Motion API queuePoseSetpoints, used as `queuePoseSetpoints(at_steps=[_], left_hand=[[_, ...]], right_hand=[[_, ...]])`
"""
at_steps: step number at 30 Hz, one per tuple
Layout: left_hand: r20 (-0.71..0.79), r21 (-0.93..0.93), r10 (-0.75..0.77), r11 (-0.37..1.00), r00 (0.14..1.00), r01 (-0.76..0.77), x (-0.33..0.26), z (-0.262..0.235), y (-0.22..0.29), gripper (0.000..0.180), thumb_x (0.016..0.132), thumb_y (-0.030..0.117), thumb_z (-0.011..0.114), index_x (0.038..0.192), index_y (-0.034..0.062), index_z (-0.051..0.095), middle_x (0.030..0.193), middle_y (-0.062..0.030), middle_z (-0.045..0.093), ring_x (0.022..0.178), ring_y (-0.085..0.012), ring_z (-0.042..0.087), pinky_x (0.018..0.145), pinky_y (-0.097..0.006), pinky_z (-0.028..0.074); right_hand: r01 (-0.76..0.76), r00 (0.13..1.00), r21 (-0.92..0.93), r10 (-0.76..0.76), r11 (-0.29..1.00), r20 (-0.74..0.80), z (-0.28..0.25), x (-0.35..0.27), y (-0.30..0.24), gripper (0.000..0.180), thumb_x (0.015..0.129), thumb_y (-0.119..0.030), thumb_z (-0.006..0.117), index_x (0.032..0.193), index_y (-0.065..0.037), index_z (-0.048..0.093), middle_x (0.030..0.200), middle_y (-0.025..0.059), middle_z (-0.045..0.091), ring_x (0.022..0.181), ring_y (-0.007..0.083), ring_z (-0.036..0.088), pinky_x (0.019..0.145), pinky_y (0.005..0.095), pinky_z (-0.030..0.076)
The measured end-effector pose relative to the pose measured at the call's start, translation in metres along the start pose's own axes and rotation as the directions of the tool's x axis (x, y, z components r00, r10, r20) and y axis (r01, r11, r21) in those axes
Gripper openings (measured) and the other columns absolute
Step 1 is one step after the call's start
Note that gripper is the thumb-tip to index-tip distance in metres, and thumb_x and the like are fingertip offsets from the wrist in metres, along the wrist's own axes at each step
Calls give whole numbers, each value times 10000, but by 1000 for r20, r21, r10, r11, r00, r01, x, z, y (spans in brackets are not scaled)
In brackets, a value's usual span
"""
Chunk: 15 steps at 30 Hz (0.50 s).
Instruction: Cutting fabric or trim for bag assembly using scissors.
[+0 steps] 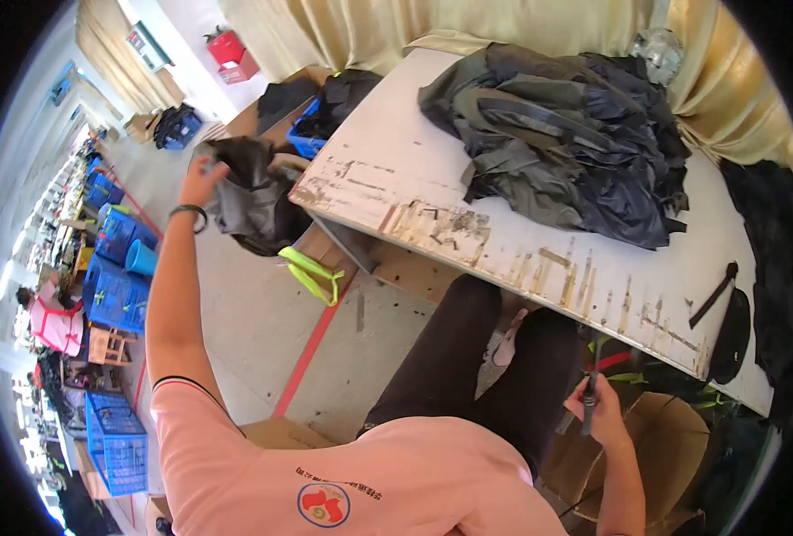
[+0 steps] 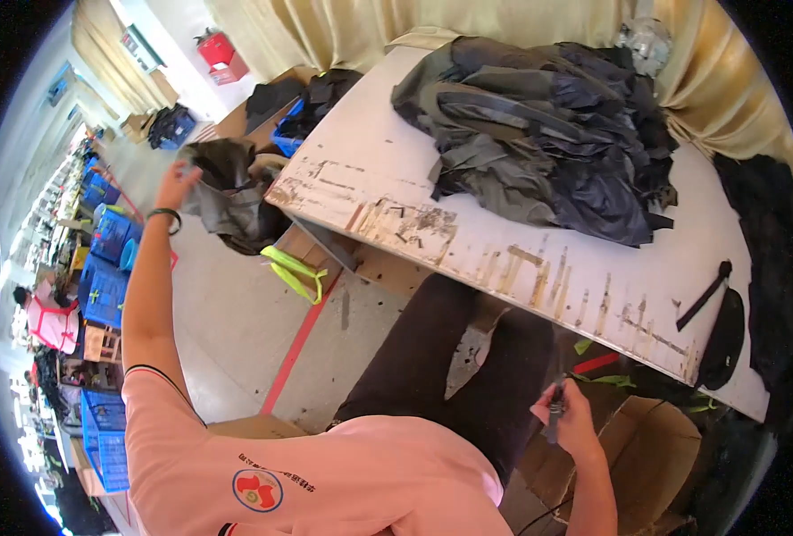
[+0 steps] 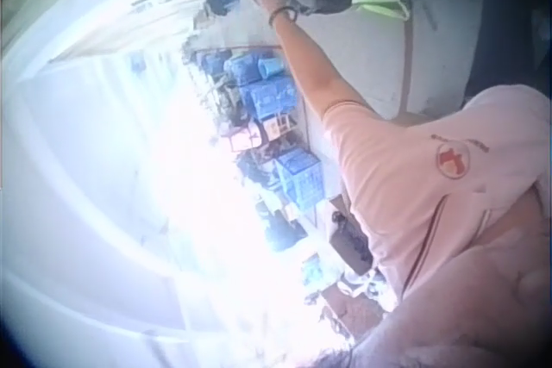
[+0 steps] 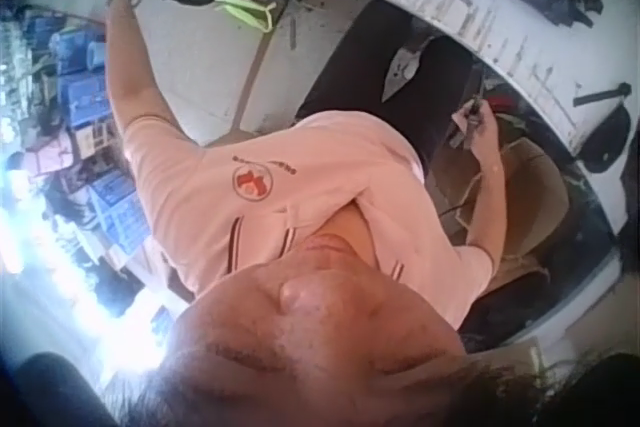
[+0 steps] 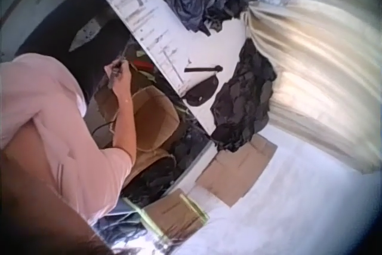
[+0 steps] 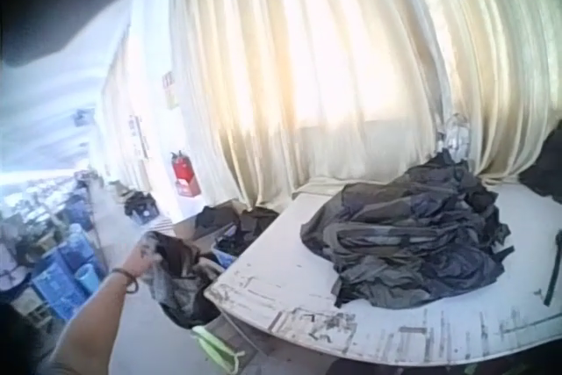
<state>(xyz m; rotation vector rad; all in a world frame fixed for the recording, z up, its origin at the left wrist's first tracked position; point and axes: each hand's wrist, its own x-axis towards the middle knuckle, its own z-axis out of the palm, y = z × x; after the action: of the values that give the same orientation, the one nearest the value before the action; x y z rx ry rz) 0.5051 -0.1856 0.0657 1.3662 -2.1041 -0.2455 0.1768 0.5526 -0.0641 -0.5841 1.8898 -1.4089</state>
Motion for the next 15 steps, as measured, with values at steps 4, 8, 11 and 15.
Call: queuePoseSetpoints(at_steps=[4, 8, 11, 15], left_hand=[[464, -403, 376, 896, 802, -187, -49, 93, 105, 442, 792, 259, 740, 1135, 23, 593, 1086, -152, 644, 1054, -283, 600, 920, -355, 458], [95, -496, 817, 534, 569, -684, -107, 150, 279, 496, 789, 203, 725, 1228, 70, 534, 1235, -168, 552, 1176, -324, 509, 1006, -414, 394], [-6, -363, 826, 523, 563, -771, -123, 171, 362, 536, 774, 167, 717, 1266, 151, 507, 1290, -180, 499, 1231, -333, 456, 1053, -475, 325], [27, -187, 804, 587, 593, -787, -100, 192, 393, 241, 744, 86, 688, 961, 128, 594, 1063, -100, 613, 1106, -311, 539, 1024, -503, 342]], right_hand=[[51, 998, -170, -43, 984, 50, 2, 13, 2, 321, 743, -4, 773, 906, -41, 499, 771, 37, 592, 726, 103, 573, 668, 262, 488], [71, 997, -186, -64, 980, 40, 6, 18, -6, 324, 751, -28, 775, 934, -41, 508, 779, 44, 607, 738, 98, 576, 682, 266, 494], [106, 994, -176, -99, 979, 48, 12, 17, -11, 318, 759, -50, 778, 938, -31, 515, 792, 48, 609, 746, 96, 578, 691, 270, 497], [101, 992, -159, -89, 982, 85, 12, 10, -17, 285, 774, -26, 755, 924, -30, 513, 816, 58, 610, 761, 108, 583, 706, 280, 495]])
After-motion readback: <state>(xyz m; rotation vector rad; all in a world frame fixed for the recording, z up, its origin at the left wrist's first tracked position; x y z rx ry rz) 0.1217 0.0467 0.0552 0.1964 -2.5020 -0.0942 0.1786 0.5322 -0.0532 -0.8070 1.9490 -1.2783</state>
